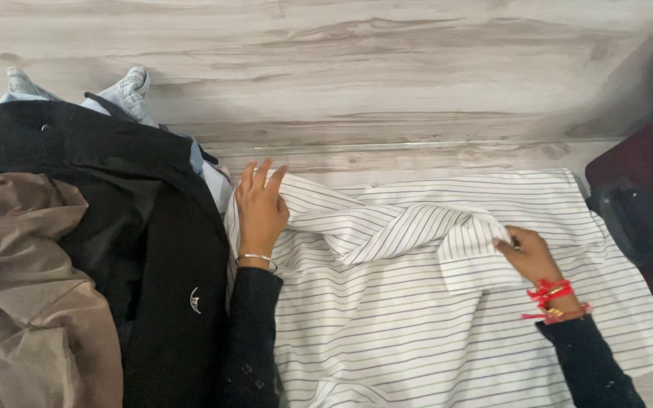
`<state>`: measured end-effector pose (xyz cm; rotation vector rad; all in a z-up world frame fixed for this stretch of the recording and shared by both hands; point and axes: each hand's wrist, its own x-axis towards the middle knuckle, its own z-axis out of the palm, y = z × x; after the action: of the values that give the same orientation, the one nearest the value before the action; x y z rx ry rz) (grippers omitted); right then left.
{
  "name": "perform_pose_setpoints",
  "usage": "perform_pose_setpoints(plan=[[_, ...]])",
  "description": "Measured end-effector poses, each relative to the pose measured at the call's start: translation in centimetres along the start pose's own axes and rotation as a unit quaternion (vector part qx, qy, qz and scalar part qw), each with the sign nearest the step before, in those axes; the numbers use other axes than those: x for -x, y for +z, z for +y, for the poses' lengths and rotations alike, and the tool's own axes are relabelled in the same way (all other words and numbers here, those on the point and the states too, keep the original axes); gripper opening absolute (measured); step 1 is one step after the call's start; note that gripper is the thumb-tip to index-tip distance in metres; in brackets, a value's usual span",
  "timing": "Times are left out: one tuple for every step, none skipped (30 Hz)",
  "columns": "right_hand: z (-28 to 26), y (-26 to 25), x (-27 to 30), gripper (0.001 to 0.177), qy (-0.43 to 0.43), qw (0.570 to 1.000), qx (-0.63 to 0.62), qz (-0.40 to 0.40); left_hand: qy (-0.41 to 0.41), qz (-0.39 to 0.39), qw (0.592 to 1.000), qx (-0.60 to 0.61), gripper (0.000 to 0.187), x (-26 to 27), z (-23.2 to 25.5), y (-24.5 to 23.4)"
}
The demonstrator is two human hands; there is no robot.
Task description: The person folds a striped shirt by smoothing it flat on the floor, folding in the sleeves and sides, and then rolling it into a compact shape before placing it into an open suitcase. They then sort through a pile of other garments on the floor.
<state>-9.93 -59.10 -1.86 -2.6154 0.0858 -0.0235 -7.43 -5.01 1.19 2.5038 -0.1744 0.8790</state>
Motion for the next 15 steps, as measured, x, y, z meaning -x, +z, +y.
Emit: perform_pose_setpoints(plan=[[0.1,-0.6,-0.4,0.032,-0.049,0.994,-0.097,0.023,-0.001,-0.003,1.0,-0.002,0.061,-1.2,-0.2,0.0],[-0.1,-1.8,-0.7,0.026,-0.071,0.981,-0.177,0.021,0.051,-0.028,0.997,-0.046,0.064,-2.9,-0.5,0.2],[-0.6,-4.1,-1.0,0.021,-0.092,0.962,-0.257,0.019,0.102,-0.052,0.989,-0.089,0.068,-4.1,-0.8,0.2],[-1.5,-6.5,-1.0,0.02,-0.098,0.961,-0.256,0.023,0.102,-0.054,0.989,-0.087,0.068,-5.1,-1.1,0.3],[-2.5,-9.1,-0.3,0.019,-0.104,0.961,-0.256,0.027,0.098,-0.116,0.986,-0.063,0.066,-5.8,-1.6,0.3],[-3.5,-11.5,0.6,0.017,-0.168,0.958,-0.226,0.061,0.093,-0.173,0.98,-0.039,0.067,-6.6,-2.2,0.4],[-4.4,-13.8,1.6,0.016,-0.231,0.949,-0.194,0.094,0.094,-0.171,0.98,-0.038,0.067,-7.1,-2.9,0.5],[-5.1,-15.9,2.5,0.016,-0.264,0.943,-0.164,0.12,0.06,-0.252,0.964,-0.063,0.044,-7.4,-3.6,0.6],[-5.6,-17.4,2.9,0.015,-0.255,0.949,-0.128,0.135,0.024,-0.329,0.94,-0.087,0.024,-7.5,-4.5,0.6],[-5.9,-18.7,3.0,0.015,-0.246,0.953,-0.091,0.152,0.024,-0.328,0.94,-0.087,0.024,-7.5,-5.8,0.3],[-5.9,-19.8,2.9,0.015,-0.238,0.956,-0.055,0.164,0.036,-0.245,0.968,0.028,0.022,-7.5,-7.3,-0.4],[-5.8,-20.8,2.5,0.015,-0.221,0.959,-0.018,0.178,0.047,-0.158,0.976,0.142,0.021,-7.6,-8.5,-1.0],[-5.5,-21.7,2.2,0.015,-0.208,0.959,0.017,0.192,0.005,-0.128,0.978,0.164,0.021,-7.8,-9.4,-1.6],[-5.2,-22.3,1.9,0.015,-0.201,0.957,0.049,0.203,-0.04,-0.099,0.977,0.185,0.021,-7.8,-10.2,-2.3],[-4.9,-22.5,1.7,0.015,-0.193,0.953,0.084,0.217,-0.041,-0.1,0.977,0.184,0.021,-7.7,-10.6,-2.9]])
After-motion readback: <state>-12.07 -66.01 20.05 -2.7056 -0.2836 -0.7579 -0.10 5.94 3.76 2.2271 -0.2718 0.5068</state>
